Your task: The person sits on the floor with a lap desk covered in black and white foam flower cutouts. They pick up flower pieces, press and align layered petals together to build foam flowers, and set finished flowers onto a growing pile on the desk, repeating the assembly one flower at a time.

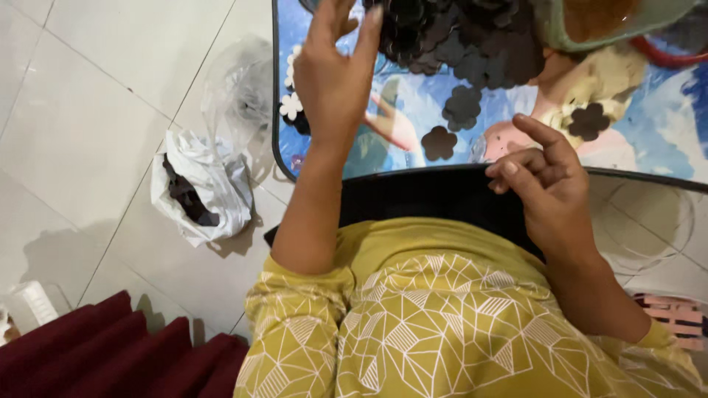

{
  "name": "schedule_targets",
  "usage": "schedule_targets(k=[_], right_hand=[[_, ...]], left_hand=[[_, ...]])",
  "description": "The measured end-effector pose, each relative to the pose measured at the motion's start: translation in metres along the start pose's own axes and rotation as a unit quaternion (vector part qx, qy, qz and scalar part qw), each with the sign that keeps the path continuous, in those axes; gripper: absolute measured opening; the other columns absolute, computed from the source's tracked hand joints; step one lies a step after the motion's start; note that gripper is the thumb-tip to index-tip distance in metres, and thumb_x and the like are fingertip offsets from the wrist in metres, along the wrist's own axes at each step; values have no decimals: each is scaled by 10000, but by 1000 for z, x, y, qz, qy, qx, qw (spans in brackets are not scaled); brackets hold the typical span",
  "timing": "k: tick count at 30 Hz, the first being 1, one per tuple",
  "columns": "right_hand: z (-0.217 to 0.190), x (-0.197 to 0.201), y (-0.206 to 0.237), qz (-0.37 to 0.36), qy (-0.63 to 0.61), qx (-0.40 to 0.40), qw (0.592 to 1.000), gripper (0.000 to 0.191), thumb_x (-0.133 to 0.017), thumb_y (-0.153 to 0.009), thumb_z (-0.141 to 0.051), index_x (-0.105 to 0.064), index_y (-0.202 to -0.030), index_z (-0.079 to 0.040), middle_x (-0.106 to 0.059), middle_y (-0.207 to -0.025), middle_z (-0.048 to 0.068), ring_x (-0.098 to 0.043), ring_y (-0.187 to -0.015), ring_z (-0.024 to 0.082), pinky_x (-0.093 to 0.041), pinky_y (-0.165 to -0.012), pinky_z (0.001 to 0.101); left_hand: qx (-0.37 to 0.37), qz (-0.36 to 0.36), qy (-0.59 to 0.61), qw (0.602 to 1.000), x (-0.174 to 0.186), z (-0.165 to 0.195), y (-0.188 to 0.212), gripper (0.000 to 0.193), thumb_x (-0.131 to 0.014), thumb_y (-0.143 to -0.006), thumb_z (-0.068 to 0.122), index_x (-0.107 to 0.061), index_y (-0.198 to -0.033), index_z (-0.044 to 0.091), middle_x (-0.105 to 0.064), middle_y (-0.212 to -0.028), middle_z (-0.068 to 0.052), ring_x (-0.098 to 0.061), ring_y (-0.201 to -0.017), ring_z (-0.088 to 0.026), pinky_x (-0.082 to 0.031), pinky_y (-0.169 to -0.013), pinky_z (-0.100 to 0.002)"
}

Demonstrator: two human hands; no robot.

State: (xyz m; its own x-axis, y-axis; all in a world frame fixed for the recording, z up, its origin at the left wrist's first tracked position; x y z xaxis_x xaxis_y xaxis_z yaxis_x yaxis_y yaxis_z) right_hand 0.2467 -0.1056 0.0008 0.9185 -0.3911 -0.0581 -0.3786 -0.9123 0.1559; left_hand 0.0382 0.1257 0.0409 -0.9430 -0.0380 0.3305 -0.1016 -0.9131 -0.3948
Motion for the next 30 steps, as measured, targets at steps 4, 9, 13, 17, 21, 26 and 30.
schedule_targets(k=[4, 9, 13, 17, 21, 26, 30], right_hand=[[-22, 9, -5, 15, 42, 63, 997, 460, -639, -1056, -8, -525, -1501, 13, -700, -1030, 111, -644, -874, 125, -532, -801, 260], [-98, 28, -10, 84, 421, 314, 847, 335, -848, -1029, -115, -679, -1299, -14, -718, -1225, 139, -677, -931, 206, -517, -866, 350], [-134, 27, -33, 55, 625, 428, 650, 497, -779, -929, -370, -676, -1286, -39, -559, -1263, 119, -470, -1245, 301, -367, -1091, 412], [-134, 22, -67, 24, 698, 428, 574, 604, -739, -875, -575, -736, -1188, -59, -578, -1212, 82, -478, -1253, 287, -328, -1114, 422], [-128, 21, -88, -2, 717, 415, 560, 668, -697, -891, -688, -781, -1110, -63, -587, -1214, 67, -486, -1194, 266, -308, -1122, 427], [-120, 20, -106, -16, 772, 392, 500, 669, -606, -858, -763, -762, -919, -115, -596, -1136, 41, -511, -1121, 229, -302, -1108, 411], [-118, 21, -113, -49, 770, 365, 521, 655, -648, -831, -805, -751, -830, -157, -600, -1027, 16, -542, -1069, 224, -322, -1046, 418]], left_hand=[[-25, -49, -33, 998, -4, 18, 30, 358, -740, -1013, 286, -679, -1346, 167, -798, -1102, 11, -776, -1026, -154, -576, -960, -332], [-57, -121, -46, 990, -24, 43, 60, 351, -763, -998, 219, -681, -1338, 184, -767, -1113, 17, -691, -1038, -199, -567, -936, -364], [-104, -139, -70, 982, -40, 54, 71, 396, -769, -952, 191, -678, -1333, 134, -734, -1146, -57, -606, -1183, -272, -517, -992, -395], [-97, -156, -64, 981, -47, 48, 77, 378, -775, -950, 163, -686, -1311, 100, -713, -1176, -82, -591, -1193, -286, -485, -1040, -402], [-102, -152, -66, 981, -47, 44, 78, 355, -779, -939, 139, -704, -1283, 89, -691, -1197, -76, -584, -1207, -287, -473, -1062, -402], [-93, -155, -57, 982, -48, 44, 76, 346, -786, -930, 137, -710, -1264, 84, -682, -1203, -72, -579, -1212, -288, -470, -1070, -409], [-87, -158, -51, 982, -46, 44, 75, 344, -780, -945, 141, -703, -1276, 86, -678, -1248, -70, -575, -1253, -289, -464, -1101, -416]])
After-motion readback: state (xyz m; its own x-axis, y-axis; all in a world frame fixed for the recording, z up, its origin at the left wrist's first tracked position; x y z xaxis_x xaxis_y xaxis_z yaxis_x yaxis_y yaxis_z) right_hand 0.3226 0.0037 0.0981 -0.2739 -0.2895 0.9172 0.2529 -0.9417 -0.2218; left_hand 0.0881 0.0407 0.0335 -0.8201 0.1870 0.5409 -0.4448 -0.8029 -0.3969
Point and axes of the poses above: each hand's wrist, its own y-axis away from the middle knuckle, its own x-axis out of the back of the hand, z = x × y, the point moved 7 cm from there along -y, towards the middle knuckle
